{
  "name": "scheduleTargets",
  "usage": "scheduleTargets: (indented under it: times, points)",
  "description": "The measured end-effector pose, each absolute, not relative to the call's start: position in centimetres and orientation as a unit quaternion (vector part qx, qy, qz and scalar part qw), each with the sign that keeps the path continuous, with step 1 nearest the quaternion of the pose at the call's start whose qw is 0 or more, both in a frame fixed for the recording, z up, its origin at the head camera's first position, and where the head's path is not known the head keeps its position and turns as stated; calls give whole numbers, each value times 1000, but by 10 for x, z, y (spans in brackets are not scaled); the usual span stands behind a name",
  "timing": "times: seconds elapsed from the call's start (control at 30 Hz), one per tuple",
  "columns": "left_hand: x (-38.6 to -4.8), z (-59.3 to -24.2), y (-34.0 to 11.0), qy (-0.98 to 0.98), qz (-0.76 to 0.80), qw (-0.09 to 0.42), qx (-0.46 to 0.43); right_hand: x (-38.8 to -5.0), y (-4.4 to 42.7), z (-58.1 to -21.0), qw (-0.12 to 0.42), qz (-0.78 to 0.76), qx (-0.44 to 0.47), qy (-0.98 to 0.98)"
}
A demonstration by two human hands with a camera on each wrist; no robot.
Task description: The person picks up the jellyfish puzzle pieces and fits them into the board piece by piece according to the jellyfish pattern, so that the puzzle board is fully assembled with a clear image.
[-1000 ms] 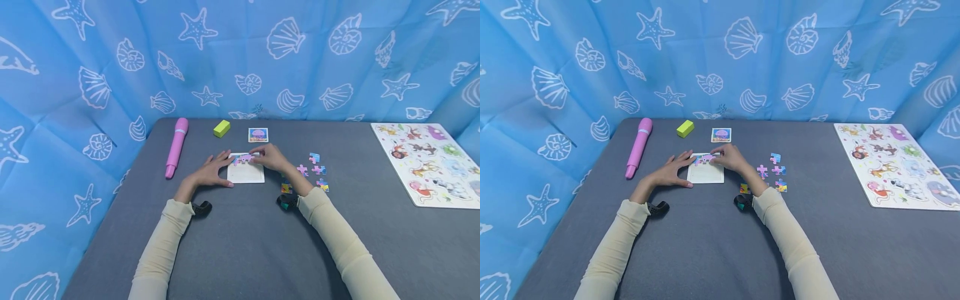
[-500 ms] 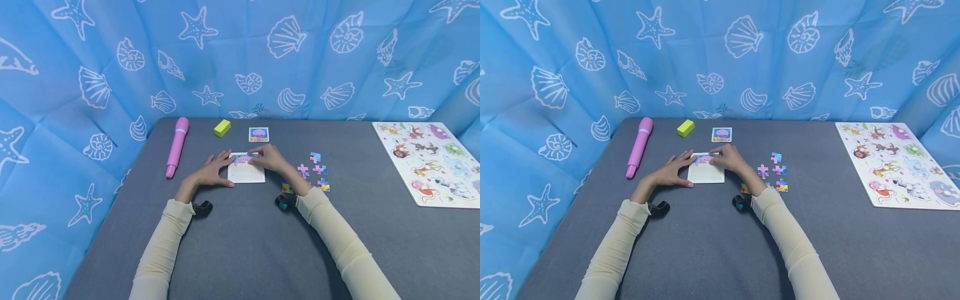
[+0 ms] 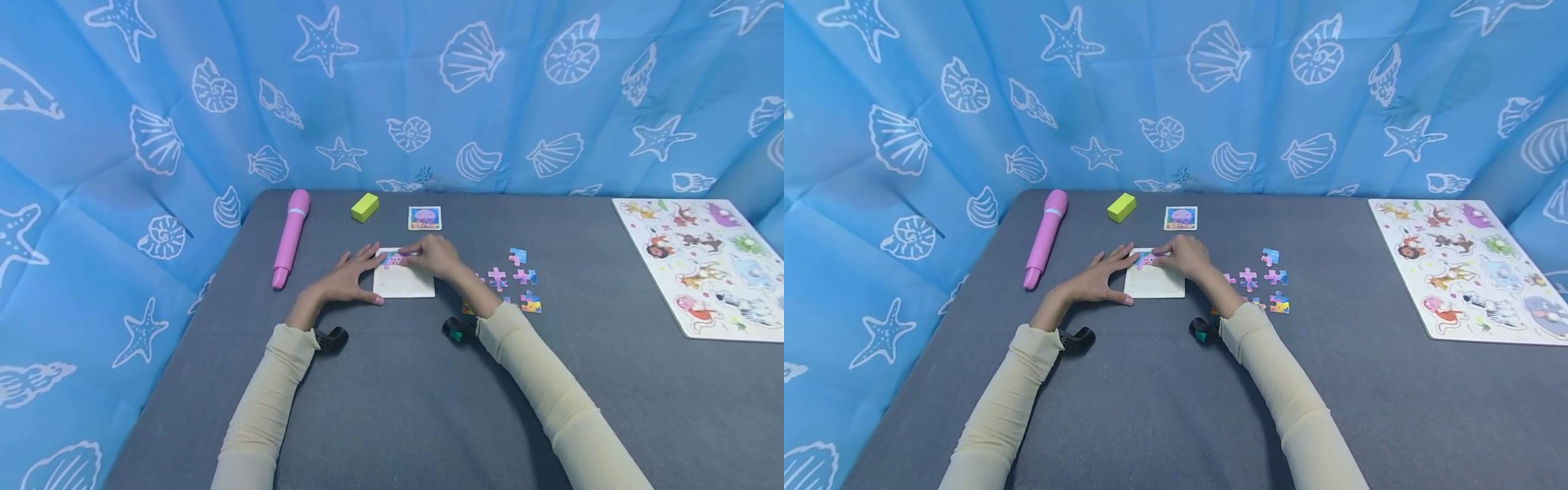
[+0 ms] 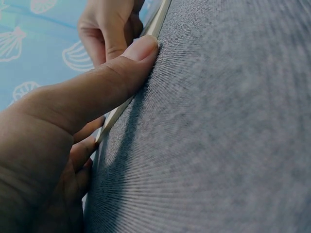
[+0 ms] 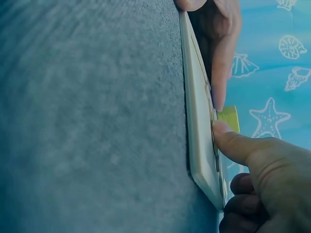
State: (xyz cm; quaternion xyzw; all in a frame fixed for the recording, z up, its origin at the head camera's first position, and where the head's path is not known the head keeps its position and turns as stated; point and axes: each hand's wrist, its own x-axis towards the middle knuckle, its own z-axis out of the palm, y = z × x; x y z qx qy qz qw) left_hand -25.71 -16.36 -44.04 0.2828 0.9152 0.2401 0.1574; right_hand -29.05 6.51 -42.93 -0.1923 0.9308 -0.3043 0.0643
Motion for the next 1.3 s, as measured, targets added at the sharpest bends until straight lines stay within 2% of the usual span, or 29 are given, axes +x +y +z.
scheduleTargets:
  times: [0.47, 1.0, 1.17, 1.3]
  points:
    - [-259, -439, -156, 911, 245, 162, 289, -288, 80, -423, 62, -316, -185, 928]
    - [-262, -436, -150, 909, 248, 163, 293, -274, 248, -417, 20, -326, -110, 939]
    - [-261, -438, -148, 908, 244, 163, 299, -267, 273, -424, -7, -326, -94, 941]
    - [-261, -437, -146, 905, 247, 162, 305, -262, 276, -425, 2, -316, -95, 944]
